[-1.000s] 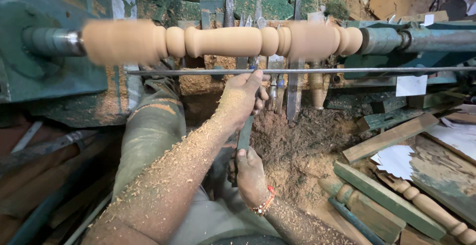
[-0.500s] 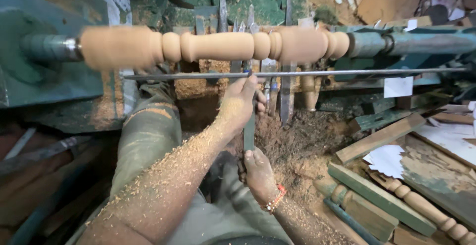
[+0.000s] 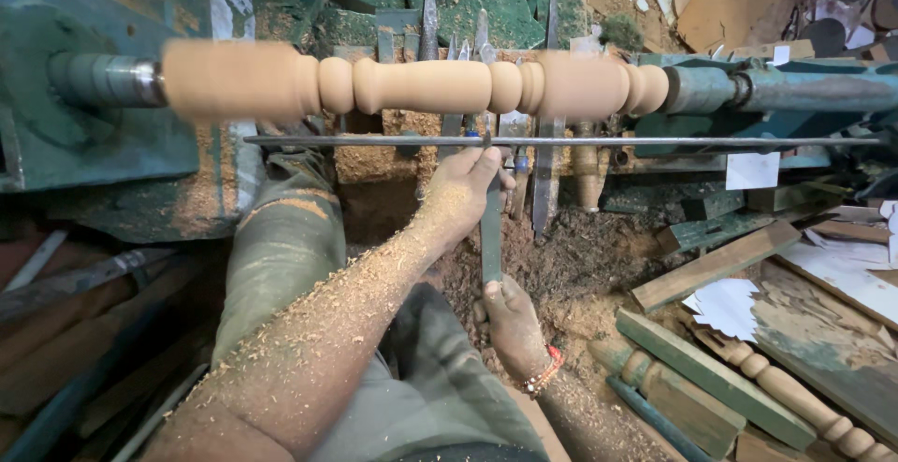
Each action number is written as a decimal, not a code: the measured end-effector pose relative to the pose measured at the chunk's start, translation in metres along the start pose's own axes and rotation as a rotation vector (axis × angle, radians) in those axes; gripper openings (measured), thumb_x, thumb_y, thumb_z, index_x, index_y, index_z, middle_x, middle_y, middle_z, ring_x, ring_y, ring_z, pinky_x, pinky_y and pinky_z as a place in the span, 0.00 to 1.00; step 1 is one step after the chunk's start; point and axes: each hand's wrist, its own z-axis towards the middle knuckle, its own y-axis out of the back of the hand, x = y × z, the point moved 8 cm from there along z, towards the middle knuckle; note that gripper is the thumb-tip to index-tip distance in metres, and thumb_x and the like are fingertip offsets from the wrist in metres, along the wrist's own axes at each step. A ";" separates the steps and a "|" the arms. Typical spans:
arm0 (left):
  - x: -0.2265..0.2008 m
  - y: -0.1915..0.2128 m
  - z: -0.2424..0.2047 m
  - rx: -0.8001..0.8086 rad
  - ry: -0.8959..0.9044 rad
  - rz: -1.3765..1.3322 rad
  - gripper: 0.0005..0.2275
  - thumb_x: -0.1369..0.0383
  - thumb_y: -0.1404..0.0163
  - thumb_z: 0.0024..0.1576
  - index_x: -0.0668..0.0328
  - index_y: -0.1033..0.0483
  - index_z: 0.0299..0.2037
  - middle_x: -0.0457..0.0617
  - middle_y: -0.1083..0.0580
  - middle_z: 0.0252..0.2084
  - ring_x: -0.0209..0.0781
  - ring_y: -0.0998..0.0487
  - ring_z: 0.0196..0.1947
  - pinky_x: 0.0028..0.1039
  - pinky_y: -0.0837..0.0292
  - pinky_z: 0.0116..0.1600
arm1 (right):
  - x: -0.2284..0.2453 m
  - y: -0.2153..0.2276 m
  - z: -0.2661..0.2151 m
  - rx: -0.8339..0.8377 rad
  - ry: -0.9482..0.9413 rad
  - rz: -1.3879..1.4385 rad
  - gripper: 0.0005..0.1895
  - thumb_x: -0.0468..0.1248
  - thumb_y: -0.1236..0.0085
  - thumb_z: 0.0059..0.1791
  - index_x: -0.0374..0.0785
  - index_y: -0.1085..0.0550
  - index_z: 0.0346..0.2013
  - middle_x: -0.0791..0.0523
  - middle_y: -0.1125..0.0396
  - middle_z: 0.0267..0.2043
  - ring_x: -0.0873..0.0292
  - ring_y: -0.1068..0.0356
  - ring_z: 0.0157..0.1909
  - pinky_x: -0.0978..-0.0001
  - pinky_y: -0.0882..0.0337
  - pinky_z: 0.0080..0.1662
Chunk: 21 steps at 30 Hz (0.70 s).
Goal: The person shapes a spinning piece of wood on a lathe using a woodturning chisel, occasionally checking the diameter with a caliper.
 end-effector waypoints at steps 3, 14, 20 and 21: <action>-0.003 -0.001 0.001 0.003 0.015 -0.044 0.19 0.60 0.59 0.67 0.71 0.24 0.54 0.48 0.23 0.29 0.36 0.23 0.27 0.27 0.23 0.37 | -0.001 0.002 0.001 0.010 0.009 0.004 0.16 0.44 0.62 0.59 0.38 0.31 0.36 0.61 0.40 0.22 0.66 0.44 0.22 0.74 0.40 0.26; -0.007 0.000 0.001 -0.011 0.054 0.048 0.19 0.60 0.59 0.68 0.71 0.22 0.49 0.48 0.22 0.27 0.35 0.22 0.24 0.27 0.23 0.34 | -0.001 0.007 0.003 0.019 0.003 0.014 0.17 0.44 0.62 0.59 0.36 0.31 0.36 0.61 0.41 0.22 0.67 0.45 0.21 0.75 0.42 0.25; -0.009 -0.001 0.002 -0.017 0.047 0.010 0.18 0.61 0.59 0.67 0.71 0.22 0.49 0.48 0.22 0.27 0.34 0.22 0.24 0.27 0.23 0.33 | 0.006 0.008 0.003 0.029 -0.002 0.008 0.16 0.43 0.62 0.59 0.37 0.30 0.36 0.62 0.41 0.22 0.68 0.46 0.21 0.76 0.43 0.25; -0.010 -0.001 0.002 -0.020 0.045 0.021 0.18 0.61 0.59 0.68 0.72 0.22 0.48 0.48 0.22 0.27 0.35 0.22 0.24 0.27 0.23 0.33 | 0.007 0.009 0.003 0.023 -0.008 -0.008 0.16 0.42 0.62 0.59 0.37 0.30 0.35 0.62 0.41 0.21 0.68 0.46 0.21 0.76 0.43 0.24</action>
